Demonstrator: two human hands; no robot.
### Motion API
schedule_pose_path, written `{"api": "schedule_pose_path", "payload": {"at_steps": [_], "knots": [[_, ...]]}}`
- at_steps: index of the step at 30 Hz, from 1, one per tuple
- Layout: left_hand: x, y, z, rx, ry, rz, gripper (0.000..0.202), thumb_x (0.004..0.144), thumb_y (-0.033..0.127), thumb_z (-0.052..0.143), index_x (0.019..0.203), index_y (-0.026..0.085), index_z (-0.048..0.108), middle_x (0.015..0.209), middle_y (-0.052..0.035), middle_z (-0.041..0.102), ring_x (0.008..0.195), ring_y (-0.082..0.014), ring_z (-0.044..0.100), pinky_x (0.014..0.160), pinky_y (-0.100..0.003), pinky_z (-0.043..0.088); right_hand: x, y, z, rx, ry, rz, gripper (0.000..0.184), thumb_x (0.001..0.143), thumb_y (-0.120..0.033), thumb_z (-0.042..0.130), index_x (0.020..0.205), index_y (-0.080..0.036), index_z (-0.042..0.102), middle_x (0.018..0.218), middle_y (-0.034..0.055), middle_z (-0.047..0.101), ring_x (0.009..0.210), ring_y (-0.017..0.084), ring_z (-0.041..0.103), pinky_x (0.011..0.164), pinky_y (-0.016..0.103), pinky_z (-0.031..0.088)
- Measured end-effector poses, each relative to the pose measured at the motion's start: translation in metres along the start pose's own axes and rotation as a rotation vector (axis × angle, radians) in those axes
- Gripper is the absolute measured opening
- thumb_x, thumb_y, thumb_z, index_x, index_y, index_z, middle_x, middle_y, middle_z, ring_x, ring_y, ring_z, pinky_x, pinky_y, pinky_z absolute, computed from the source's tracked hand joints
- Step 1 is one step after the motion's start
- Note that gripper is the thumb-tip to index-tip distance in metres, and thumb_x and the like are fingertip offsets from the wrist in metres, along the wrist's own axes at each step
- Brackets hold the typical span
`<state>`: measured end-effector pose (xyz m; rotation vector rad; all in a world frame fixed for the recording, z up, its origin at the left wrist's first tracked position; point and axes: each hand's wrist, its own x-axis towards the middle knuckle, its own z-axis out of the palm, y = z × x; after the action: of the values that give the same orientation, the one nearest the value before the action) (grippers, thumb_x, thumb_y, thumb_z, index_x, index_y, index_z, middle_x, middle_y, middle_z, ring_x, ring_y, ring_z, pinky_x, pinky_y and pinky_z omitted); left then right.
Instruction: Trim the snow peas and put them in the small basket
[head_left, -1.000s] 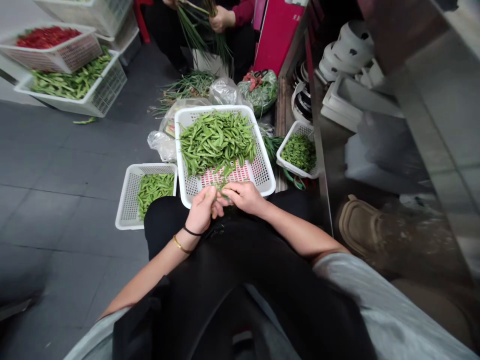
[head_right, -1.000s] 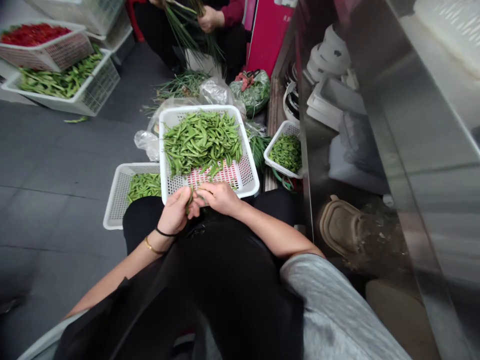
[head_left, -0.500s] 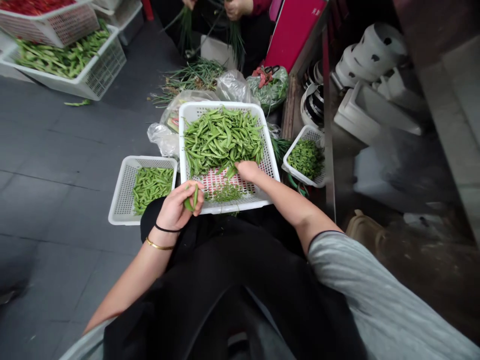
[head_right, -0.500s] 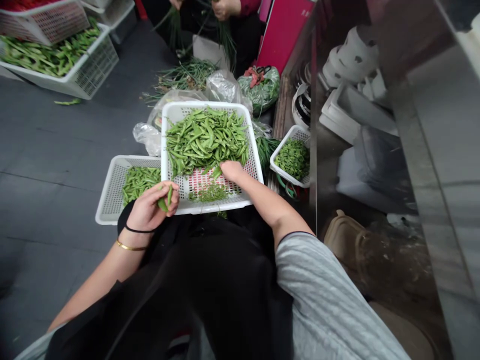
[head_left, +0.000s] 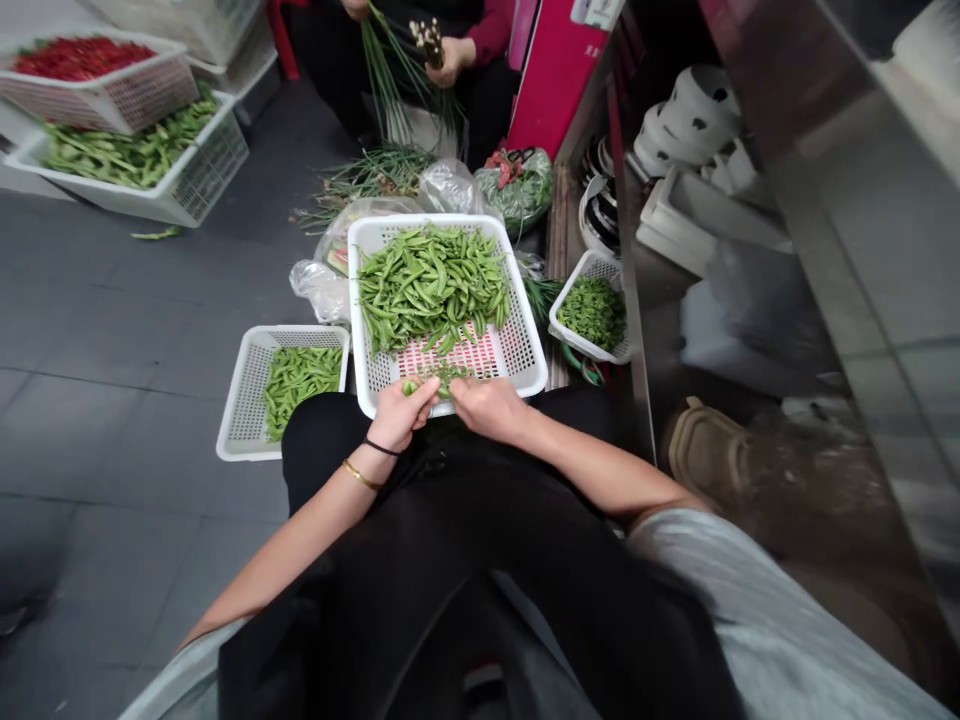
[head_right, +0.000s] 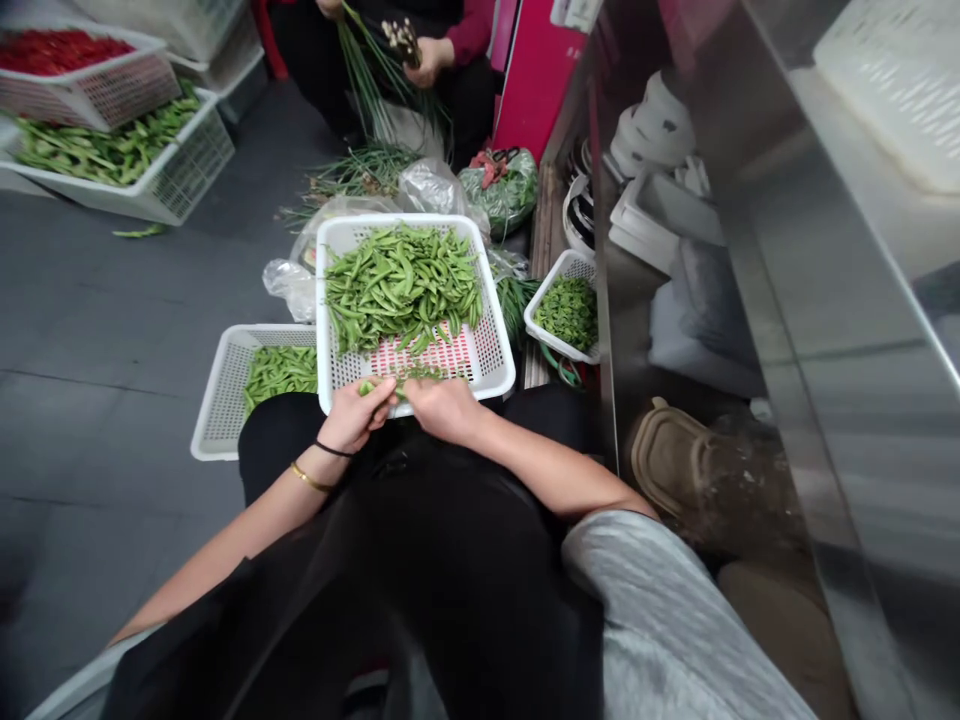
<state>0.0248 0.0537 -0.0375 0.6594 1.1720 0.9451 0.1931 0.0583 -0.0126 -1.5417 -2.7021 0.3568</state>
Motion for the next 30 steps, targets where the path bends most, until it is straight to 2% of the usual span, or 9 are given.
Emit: {"api": "schedule_pose_path", "payload": {"at_steps": [4,8,10,14,18,20,24,27,30], "knots": [[-0.015,0.008,-0.005,0.05,-0.162,0.016,0.03,0.067,0.037,0.076,0.073,0.011,0.063,0.041,0.0056,0.043,0.033,-0.0024,0.03,0.033,-0.015,0.017,-0.013,-0.006,-0.01,0.386,0.028,-0.193,0.021,0.088,-0.033,0.053,0.093,-0.015,0.062,0.083,0.005,0.066,0.067,0.012,0.056,0.06,0.022,0.036],[-0.033,0.022,-0.013,0.024,-0.44,-0.06,0.024,0.071,0.032,0.072,0.081,0.01,0.069,0.048,0.0009,0.052,0.032,-0.0019,0.029,0.034,-0.017,0.016,-0.009,0.006,-0.026,0.818,0.124,-0.094,0.022,0.09,-0.034,0.05,0.094,-0.015,0.06,0.073,-0.0012,0.062,0.059,0.008,0.053,0.06,0.02,0.04],[-0.039,0.026,-0.014,-0.005,-0.511,-0.056,0.022,0.072,0.03,0.07,0.081,0.011,0.071,0.047,0.0001,0.052,0.032,-0.0021,0.029,0.035,-0.017,0.017,-0.008,0.003,-0.033,0.839,0.12,-0.138,0.019,0.09,-0.031,0.051,0.087,-0.016,0.061,0.067,-0.0023,0.059,0.056,0.008,0.053,0.06,0.02,0.04],[-0.041,0.027,-0.017,-0.043,-0.595,-0.117,0.02,0.071,0.029,0.068,0.076,0.01,0.072,0.044,-0.0013,0.051,0.03,-0.0023,0.026,0.033,-0.017,0.015,-0.013,-0.009,-0.042,0.665,0.181,-0.306,0.017,0.088,-0.023,0.05,0.074,-0.017,0.059,0.07,0.0005,0.059,0.067,0.01,0.054,0.065,0.021,0.04],[-0.037,0.017,-0.016,-0.065,-0.731,-0.246,0.02,0.068,0.029,0.066,0.069,0.009,0.071,0.037,-0.0023,0.047,0.028,-0.0044,0.027,0.029,-0.018,0.014,-0.016,-0.014,-0.039,0.57,0.057,-0.449,0.015,0.082,-0.018,0.049,0.068,-0.018,0.055,0.065,-0.002,0.055,0.06,0.009,0.048,0.06,0.019,0.037],[-0.035,0.012,-0.013,-0.139,-0.684,-0.285,0.019,0.068,0.029,0.066,0.066,0.01,0.068,0.038,-0.0009,0.047,0.028,-0.0032,0.024,0.029,-0.017,0.015,-0.017,-0.018,-0.035,0.476,0.122,-0.358,0.016,0.079,-0.019,0.049,0.063,-0.018,0.052,0.061,-0.002,0.053,0.057,0.009,0.045,0.057,0.02,0.034],[-0.032,0.015,-0.01,-0.283,-0.318,-0.158,0.017,0.066,0.024,0.07,0.07,0.009,0.063,0.047,0.0014,0.05,0.032,-0.001,0.025,0.03,-0.014,0.014,-0.022,-0.014,-0.033,0.319,0.338,-0.112,0.017,0.079,-0.019,0.045,0.063,-0.018,0.052,0.064,0.0017,0.056,0.061,0.011,0.048,0.06,0.022,0.035],[-0.034,0.024,-0.013,-0.214,-0.093,0.063,0.019,0.067,0.024,0.072,0.074,0.01,0.061,0.044,0.004,0.047,0.033,-0.0033,0.032,0.032,-0.015,0.019,-0.027,0.006,-0.041,0.391,0.35,-0.041,0.016,0.078,-0.018,0.044,0.064,-0.018,0.051,0.064,0.001,0.055,0.06,0.011,0.048,0.062,0.022,0.037],[-0.039,0.031,-0.015,-0.077,-0.012,0.22,0.019,0.069,0.026,0.073,0.074,0.011,0.062,0.042,0.0044,0.047,0.033,-0.0043,0.034,0.033,-0.016,0.021,-0.027,0.019,-0.046,0.477,0.262,0.018,0.011,0.081,-0.022,0.049,0.074,-0.017,0.055,0.07,0.0003,0.058,0.06,0.01,0.049,0.062,0.021,0.038]]}}
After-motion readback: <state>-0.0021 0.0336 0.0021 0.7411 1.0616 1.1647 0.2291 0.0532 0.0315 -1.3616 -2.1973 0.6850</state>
